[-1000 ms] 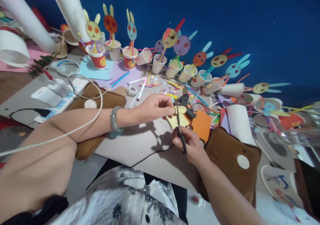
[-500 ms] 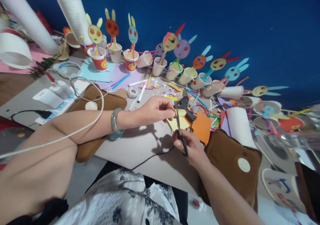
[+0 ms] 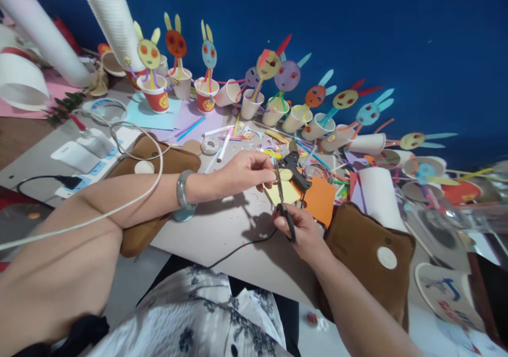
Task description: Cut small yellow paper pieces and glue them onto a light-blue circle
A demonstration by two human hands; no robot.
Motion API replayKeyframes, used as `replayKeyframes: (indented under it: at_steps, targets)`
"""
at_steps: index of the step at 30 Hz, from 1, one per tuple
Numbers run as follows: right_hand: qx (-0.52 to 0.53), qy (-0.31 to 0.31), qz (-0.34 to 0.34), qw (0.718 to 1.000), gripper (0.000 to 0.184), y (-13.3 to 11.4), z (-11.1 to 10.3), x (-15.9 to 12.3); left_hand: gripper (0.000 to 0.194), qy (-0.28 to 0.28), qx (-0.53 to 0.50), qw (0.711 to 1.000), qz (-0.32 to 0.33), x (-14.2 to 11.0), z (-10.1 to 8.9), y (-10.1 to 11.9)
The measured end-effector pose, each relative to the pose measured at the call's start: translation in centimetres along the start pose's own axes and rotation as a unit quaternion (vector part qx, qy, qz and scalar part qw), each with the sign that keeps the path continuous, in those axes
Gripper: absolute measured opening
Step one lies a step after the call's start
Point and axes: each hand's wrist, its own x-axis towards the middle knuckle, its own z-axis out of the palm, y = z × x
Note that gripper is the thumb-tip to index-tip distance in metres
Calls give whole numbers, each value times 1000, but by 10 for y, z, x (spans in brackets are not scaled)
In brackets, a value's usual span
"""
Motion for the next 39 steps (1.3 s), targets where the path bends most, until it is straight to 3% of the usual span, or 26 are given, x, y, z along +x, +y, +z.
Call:
replayKeyframes:
  at_steps: [14,22,28,35,39]
  targets:
    - [5,9,17,1000,55,-3,1,1,13,0,1,1000,-3,1,-1,-3]
    - [14,49,-49,998,52,9,-2,1,8,-21,-8,1000,-3,-1,1,-2]
    - [41,30,-74,996,52,10,0,-3,12,-18,11,1000,-1,-3,1,-1]
    - [20,169,-117,978,31,7,0,-7,16,-39,-1,999,-36,-6,5,-5]
    - [45,193,-129,972,22,8,1,-7,17,-81,20,995,-56,-7,8,-12]
